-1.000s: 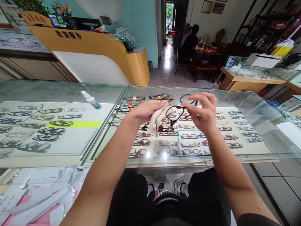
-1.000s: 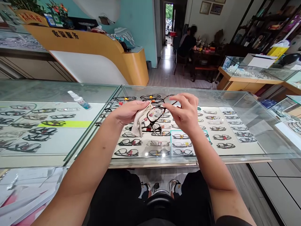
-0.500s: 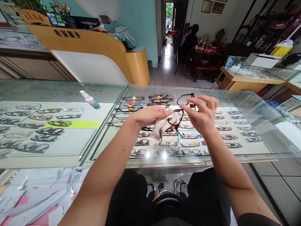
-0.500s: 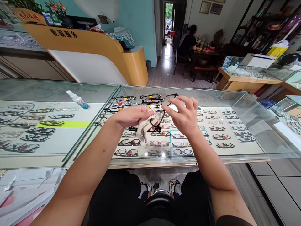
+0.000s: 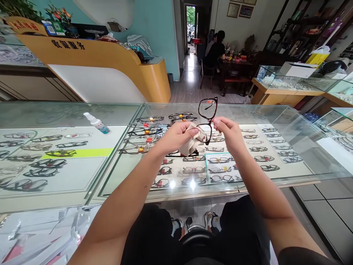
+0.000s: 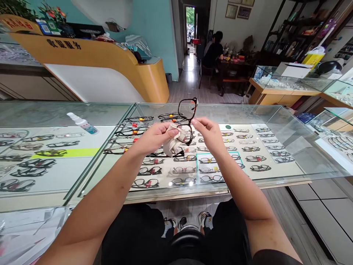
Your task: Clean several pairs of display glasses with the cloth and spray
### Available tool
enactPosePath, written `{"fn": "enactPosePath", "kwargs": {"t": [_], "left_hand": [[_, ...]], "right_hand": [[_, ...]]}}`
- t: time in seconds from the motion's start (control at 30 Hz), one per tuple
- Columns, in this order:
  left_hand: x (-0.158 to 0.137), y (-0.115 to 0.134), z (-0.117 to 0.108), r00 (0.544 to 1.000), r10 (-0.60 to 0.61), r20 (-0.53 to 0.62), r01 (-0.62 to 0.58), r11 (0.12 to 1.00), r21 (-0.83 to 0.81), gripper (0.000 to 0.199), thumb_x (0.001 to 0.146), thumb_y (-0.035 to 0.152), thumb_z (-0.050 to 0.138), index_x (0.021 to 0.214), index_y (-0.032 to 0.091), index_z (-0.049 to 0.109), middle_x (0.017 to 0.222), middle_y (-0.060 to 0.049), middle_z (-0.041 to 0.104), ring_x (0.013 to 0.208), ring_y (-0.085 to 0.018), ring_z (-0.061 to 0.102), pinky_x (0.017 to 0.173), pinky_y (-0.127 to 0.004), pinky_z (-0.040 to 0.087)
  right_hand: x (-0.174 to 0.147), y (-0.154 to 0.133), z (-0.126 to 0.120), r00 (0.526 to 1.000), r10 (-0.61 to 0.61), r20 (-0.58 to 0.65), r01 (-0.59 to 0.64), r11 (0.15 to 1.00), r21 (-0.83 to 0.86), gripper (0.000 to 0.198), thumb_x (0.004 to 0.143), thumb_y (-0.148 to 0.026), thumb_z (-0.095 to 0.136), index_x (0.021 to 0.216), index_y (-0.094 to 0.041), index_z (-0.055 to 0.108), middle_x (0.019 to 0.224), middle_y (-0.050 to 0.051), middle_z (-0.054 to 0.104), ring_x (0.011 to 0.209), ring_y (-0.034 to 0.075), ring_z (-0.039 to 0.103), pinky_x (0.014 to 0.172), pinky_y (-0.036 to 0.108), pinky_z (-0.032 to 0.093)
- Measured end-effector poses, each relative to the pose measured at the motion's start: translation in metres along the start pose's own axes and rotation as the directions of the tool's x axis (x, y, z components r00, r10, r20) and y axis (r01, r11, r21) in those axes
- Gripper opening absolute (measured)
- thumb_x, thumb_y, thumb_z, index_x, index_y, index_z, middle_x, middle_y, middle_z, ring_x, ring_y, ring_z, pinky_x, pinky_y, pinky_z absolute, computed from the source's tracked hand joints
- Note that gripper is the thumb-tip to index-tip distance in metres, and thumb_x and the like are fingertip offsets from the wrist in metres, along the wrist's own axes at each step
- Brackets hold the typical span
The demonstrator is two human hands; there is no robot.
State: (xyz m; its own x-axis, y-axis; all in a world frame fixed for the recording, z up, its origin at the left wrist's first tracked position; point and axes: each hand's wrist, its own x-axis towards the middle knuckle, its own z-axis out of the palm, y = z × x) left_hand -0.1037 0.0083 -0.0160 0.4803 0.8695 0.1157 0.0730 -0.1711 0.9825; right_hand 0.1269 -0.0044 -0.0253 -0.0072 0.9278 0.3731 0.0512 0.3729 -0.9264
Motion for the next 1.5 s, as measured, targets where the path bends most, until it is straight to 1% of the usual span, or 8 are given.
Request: {"fn": "enactPosePath", "kwargs": {"t": [0.07,0.17,0.37,0.5,0.67,1.07,1.27,1.5], "left_hand": [[-0.001,0.0,0.003,1.0,-0.002,0.01,0.002,1.0,0.019,0.051,0.09,0.066,0.082,0.095,0.015,0.082,0.088,-0.011,0.079,0.069,-0.019,0.069,0.06,-0.026,0.049],[-0.001,-0.002,0.006,1.0,-0.007,-0.015,0.007,1.0,0.006,0.053,0.089,0.069,0.082,0.093,0.016,0.082,0.083,-0.009,0.077,0.068,-0.018,0.065,0.06,-0.025,0.046],[0.004,-0.006,0.012,0.985,-0.062,-0.159,0.038,0.988,-0.15,0.061,0.076,0.075,0.09,0.091,0.016,0.08,0.08,-0.005,0.073,0.065,-0.013,0.058,0.057,-0.024,0.042],[0.008,-0.011,0.014,0.968,-0.129,-0.216,0.052,0.943,-0.33,0.063,0.063,0.068,0.101,0.082,0.018,0.069,0.075,0.001,0.066,0.06,-0.01,0.053,0.053,-0.022,0.042],[0.01,-0.015,0.019,0.964,-0.155,-0.217,0.067,0.928,-0.367,0.065,0.058,0.065,0.105,0.081,0.018,0.065,0.077,0.002,0.065,0.062,-0.01,0.058,0.053,-0.021,0.042],[0.008,-0.012,0.015,0.972,-0.221,-0.075,0.174,0.9,-0.4,0.06,0.066,0.065,0.101,0.08,0.018,0.066,0.07,0.002,0.061,0.057,-0.01,0.05,0.054,-0.025,0.04],[0.005,-0.009,0.02,0.962,-0.233,-0.14,0.153,0.891,-0.428,0.066,0.061,0.064,0.104,0.077,0.019,0.058,0.068,0.005,0.056,0.058,-0.009,0.051,0.056,-0.024,0.04],[-0.001,-0.002,0.026,0.966,-0.218,-0.142,0.137,0.89,-0.436,0.061,0.066,0.059,0.104,0.084,0.019,0.06,0.067,0.007,0.054,0.059,-0.009,0.052,0.057,-0.023,0.041]], "right_hand": [[0.003,0.002,-0.001,0.993,0.098,0.061,-0.106,0.985,0.139,0.032,0.085,-0.059,0.087,0.081,-0.027,0.082,0.087,0.002,0.075,0.086,0.02,0.06,0.084,0.037,0.048],[0.006,0.005,0.0,0.98,0.167,0.103,-0.187,0.954,0.234,0.038,0.077,-0.062,0.093,0.076,-0.026,0.081,0.091,0.003,0.079,0.085,0.019,0.06,0.082,0.036,0.049],[0.005,0.006,0.001,0.993,0.107,0.052,-0.118,0.939,0.324,0.033,0.074,-0.057,0.098,0.077,-0.027,0.083,0.092,0.001,0.078,0.092,0.018,0.065,0.091,0.034,0.05],[0.005,0.006,0.004,0.989,0.147,0.019,-0.145,0.934,0.327,0.039,0.07,-0.061,0.099,0.078,-0.027,0.082,0.083,0.0,0.073,0.083,0.017,0.061,0.08,0.032,0.049],[0.004,0.007,0.012,0.962,0.267,0.049,-0.264,0.877,0.401,0.052,0.06,-0.067,0.101,0.083,-0.025,0.082,0.071,-0.003,0.064,0.067,0.013,0.047,0.066,0.03,0.043],[0.001,0.012,0.009,0.992,0.124,0.009,-0.121,0.941,0.315,0.038,0.076,-0.06,0.096,0.079,-0.026,0.078,0.088,0.0,0.071,0.085,0.017,0.057,0.085,0.031,0.049],[-0.004,0.009,0.013,0.99,0.122,0.07,-0.139,0.916,0.377,0.038,0.078,-0.058,0.096,0.08,-0.025,0.078,0.082,-0.002,0.067,0.078,0.014,0.053,0.082,0.03,0.047],[-0.004,0.012,0.015,0.991,0.128,0.04,-0.133,0.915,0.381,0.042,0.074,-0.06,0.098,0.078,-0.025,0.077,0.085,-0.002,0.069,0.079,0.014,0.054,0.081,0.029,0.049]]}}
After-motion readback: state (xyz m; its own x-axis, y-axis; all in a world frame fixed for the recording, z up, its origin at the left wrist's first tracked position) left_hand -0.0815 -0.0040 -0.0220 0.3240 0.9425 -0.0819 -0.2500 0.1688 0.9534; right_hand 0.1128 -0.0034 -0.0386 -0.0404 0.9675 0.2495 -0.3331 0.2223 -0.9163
